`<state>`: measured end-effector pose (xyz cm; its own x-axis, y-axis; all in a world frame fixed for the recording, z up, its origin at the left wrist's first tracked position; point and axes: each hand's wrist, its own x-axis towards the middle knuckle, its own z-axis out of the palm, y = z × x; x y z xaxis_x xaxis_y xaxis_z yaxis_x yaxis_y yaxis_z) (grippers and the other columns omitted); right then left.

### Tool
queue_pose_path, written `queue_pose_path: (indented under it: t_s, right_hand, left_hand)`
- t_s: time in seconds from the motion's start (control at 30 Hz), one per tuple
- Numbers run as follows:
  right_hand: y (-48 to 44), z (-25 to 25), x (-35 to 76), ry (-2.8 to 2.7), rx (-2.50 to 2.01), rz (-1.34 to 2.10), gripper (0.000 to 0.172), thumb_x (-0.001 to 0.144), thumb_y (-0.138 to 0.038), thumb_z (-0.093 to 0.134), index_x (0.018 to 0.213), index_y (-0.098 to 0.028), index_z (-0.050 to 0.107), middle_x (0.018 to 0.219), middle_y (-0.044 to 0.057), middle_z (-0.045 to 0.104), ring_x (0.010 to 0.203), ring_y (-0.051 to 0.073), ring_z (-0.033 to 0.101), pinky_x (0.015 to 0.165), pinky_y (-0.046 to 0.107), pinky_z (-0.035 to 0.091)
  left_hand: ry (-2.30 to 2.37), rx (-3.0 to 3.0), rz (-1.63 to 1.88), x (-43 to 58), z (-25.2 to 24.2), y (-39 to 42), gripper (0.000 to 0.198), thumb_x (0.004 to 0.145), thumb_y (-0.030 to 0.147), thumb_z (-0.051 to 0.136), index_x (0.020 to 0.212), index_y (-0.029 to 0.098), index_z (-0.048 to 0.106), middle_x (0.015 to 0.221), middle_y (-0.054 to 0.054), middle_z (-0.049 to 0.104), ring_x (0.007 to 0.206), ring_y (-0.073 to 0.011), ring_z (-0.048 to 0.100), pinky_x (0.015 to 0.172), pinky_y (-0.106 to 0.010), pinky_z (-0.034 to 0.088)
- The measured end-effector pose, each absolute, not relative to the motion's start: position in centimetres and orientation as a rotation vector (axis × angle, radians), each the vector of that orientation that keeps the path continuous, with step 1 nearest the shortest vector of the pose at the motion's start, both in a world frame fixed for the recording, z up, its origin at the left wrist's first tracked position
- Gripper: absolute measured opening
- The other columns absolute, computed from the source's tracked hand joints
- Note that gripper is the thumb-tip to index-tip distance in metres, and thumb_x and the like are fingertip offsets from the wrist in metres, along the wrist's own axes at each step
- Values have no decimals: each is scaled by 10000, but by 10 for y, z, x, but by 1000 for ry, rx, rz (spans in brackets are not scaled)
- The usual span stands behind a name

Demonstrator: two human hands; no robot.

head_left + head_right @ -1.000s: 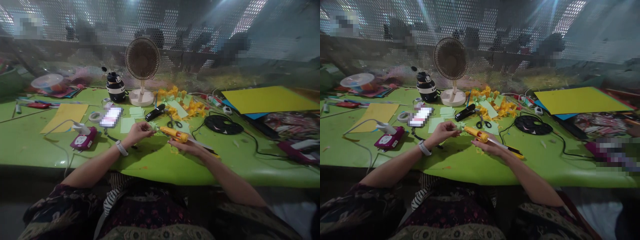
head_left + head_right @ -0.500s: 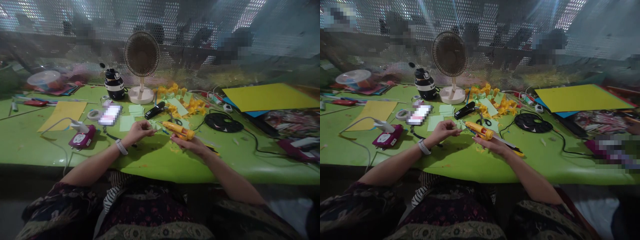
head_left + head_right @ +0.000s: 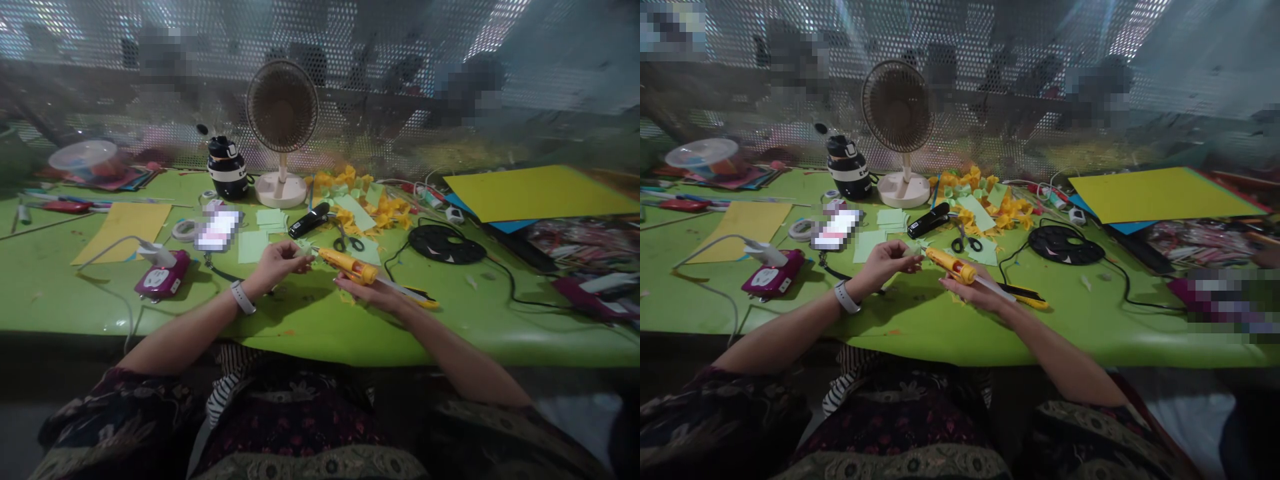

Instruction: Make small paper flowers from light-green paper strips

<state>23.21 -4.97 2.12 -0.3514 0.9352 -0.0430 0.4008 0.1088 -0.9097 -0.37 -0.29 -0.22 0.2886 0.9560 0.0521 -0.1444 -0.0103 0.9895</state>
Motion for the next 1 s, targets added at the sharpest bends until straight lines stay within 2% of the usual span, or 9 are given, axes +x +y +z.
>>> queue_pose_path:
  t_s: [0.17, 0.3, 0.5, 0.73, 0.87, 1.0]
  right_hand:
    - [-53, 16, 233, -1882, -1300, 1024, 278, 834, -475, 694, 858, -218, 592, 717, 9, 588, 586, 141, 519, 511, 281, 413]
    - [-53, 18, 231, -2048, -1278, 783, 277, 885, -478, 614, 810, -220, 545, 693, 16, 559, 600, 163, 514, 558, 306, 403]
    - [-46, 11, 229, -2203, -1172, 437, 198, 875, -378, 586, 773, -231, 503, 709, 38, 562, 634, 184, 513, 625, 320, 402]
    - [-43, -4, 238, -2324, -1033, 299, 94, 897, -301, 551, 911, -209, 546, 812, 68, 606, 705, 214, 544, 661, 332, 425]
    - [-44, -8, 243, -2441, -978, 174, 202, 839, -250, 568, 1027, -182, 537, 907, 107, 621, 748, 239, 547, 686, 351, 434]
    - [-46, -8, 243, -2526, -1035, 49, 255, 818, -206, 592, 1061, -172, 523, 962, 125, 627, 790, 243, 561, 685, 337, 436]
  left_hand:
    - [874, 1270, 1064, -2, -2, -6, 492, 638, 501, 881, 765, 130, 583, 693, -29, 726, 621, -134, 712, 648, -271, 605]
    - [852, 1273, 1079, -2, -6, -5, 486, 663, 503, 868, 772, 137, 568, 692, -25, 726, 643, -148, 732, 651, -270, 613]
    - [814, 1264, 1110, 0, -7, -6, 468, 667, 485, 868, 771, 143, 566, 705, -26, 731, 664, -153, 741, 655, -271, 619]
    - [787, 1271, 1094, -1, -3, -10, 462, 707, 496, 841, 774, 153, 539, 760, -30, 736, 775, -183, 763, 717, -303, 635]
    - [802, 1289, 1094, -2, -1, -12, 465, 713, 509, 833, 765, 156, 536, 746, -18, 722, 793, -187, 762, 703, -286, 630]
    - [772, 1281, 1121, -1, 1, -13, 462, 698, 498, 846, 746, 153, 541, 720, -11, 716, 763, -175, 759, 684, -268, 626]
